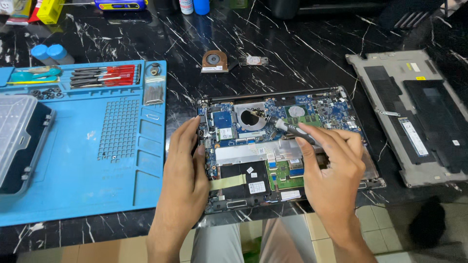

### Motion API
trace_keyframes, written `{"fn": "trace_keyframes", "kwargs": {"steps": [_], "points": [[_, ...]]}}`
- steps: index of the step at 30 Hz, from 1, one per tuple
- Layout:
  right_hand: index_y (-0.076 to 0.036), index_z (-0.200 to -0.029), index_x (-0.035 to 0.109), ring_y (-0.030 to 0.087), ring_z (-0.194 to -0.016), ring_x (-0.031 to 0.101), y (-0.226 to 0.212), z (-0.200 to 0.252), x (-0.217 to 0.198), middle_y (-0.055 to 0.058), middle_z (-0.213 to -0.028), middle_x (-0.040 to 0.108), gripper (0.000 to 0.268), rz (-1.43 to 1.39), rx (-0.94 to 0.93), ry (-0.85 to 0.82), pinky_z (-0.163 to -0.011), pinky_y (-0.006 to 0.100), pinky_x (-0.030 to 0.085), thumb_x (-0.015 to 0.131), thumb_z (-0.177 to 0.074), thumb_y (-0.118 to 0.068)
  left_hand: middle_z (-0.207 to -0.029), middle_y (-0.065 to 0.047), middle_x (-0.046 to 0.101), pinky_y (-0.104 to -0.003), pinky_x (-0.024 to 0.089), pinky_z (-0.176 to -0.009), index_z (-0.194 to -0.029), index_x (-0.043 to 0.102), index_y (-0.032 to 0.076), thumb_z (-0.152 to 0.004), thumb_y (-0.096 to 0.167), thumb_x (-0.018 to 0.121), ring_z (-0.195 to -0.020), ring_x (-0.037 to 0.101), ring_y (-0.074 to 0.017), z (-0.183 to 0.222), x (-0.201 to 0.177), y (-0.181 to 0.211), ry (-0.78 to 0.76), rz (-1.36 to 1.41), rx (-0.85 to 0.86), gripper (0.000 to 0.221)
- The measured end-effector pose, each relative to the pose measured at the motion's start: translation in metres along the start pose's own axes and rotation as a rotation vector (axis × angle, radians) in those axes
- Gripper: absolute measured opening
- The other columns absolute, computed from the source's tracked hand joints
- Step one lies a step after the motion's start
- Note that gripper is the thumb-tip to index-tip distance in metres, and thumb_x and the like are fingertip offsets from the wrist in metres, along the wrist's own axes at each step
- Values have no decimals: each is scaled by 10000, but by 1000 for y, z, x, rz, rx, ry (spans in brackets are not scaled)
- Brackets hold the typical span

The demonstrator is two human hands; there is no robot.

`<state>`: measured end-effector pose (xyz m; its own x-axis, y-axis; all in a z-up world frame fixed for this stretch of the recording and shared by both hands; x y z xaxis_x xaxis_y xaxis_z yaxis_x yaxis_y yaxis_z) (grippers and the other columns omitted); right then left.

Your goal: The person uses a screwdriver to remove screws from a laptop motherboard and then detaches the cooling fan assembly. The person places the removed fan on the table and continues to unscrew components from the motherboard.

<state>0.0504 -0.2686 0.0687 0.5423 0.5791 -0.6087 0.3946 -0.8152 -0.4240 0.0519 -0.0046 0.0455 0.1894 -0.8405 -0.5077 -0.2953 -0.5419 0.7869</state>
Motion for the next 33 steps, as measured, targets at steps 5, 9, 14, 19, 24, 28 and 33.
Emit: {"fn": "trace_keyframes", "kwargs": {"steps": [5,9,14,19,24,28,33], "points": [[-22,-1321,877,310,-1114,643,-3,-1,-1,121,-1203,872,209,-16,0,10,-1037,405,547,828,-1136,-106,-1690,-231,524,-501,449,-1333,-1695,435,-21,-1172,46,419,-1600,521,-383,0,0,-1,5,23,-7,527],[-22,-1324,871,314,-1132,638,-8,-3,-1,118,-1211,869,206,-29,-28,-38,-1017,395,542,831,-1131,-81,-1685,-260,519,-498,447,-1371,-1730,370,-27,-1191,65,334,-1603,535,-399,0,-3,1,25,73,-52,548],[-35,-1307,870,302,-1145,677,-14,-4,-2,109,-1216,869,200,-67,-48,-57,-1028,385,552,853,-1107,-42,-1730,-267,479,-518,420,-1414,-1747,335,12,-1172,9,307,-1658,504,-416,4,-3,-6,41,139,-77,575],[-16,-1275,873,302,-1166,688,-12,-4,-5,125,-1229,873,207,-164,-30,-90,-1049,375,595,869,-1068,-25,-1739,-280,466,-509,399,-1438,-1738,341,3,-1104,-119,311,-1672,492,-424,5,-3,-8,58,188,-45,647],[101,-1199,809,259,-1080,838,0,0,-13,211,-1180,851,262,-375,94,-65,-1020,329,671,936,-987,16,-1740,-282,486,-483,436,-1423,-1714,368,-15,-1147,-81,347,-1663,515,-405,11,-6,-8,105,242,-6,571],[109,-1183,798,264,-1052,835,-3,2,-20,233,-1163,842,269,-385,85,-27,-971,322,672,956,-991,5,-1767,-259,442,-464,372,-1454,-1732,351,-6,-1151,-79,311,-1704,454,-396,21,-5,4,58,298,-11,587],[66,-1215,816,258,-1119,835,-3,9,-17,201,-1196,850,240,-363,168,43,-963,308,629,907,-1064,-96,-1785,-243,449,-487,399,-1415,-1746,325,-1,-1068,95,656,-1713,440,-384,26,-1,7,64,265,-115,761]]}}
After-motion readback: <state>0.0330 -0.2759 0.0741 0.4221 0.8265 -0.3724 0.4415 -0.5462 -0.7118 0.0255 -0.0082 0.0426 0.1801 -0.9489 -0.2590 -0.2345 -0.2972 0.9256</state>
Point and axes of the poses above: each hand's wrist, its own z-axis away from the middle knuckle, its own x-axis out of the palm, y = z × x, the point moved 7 cm from there along -z, towards the middle knuckle
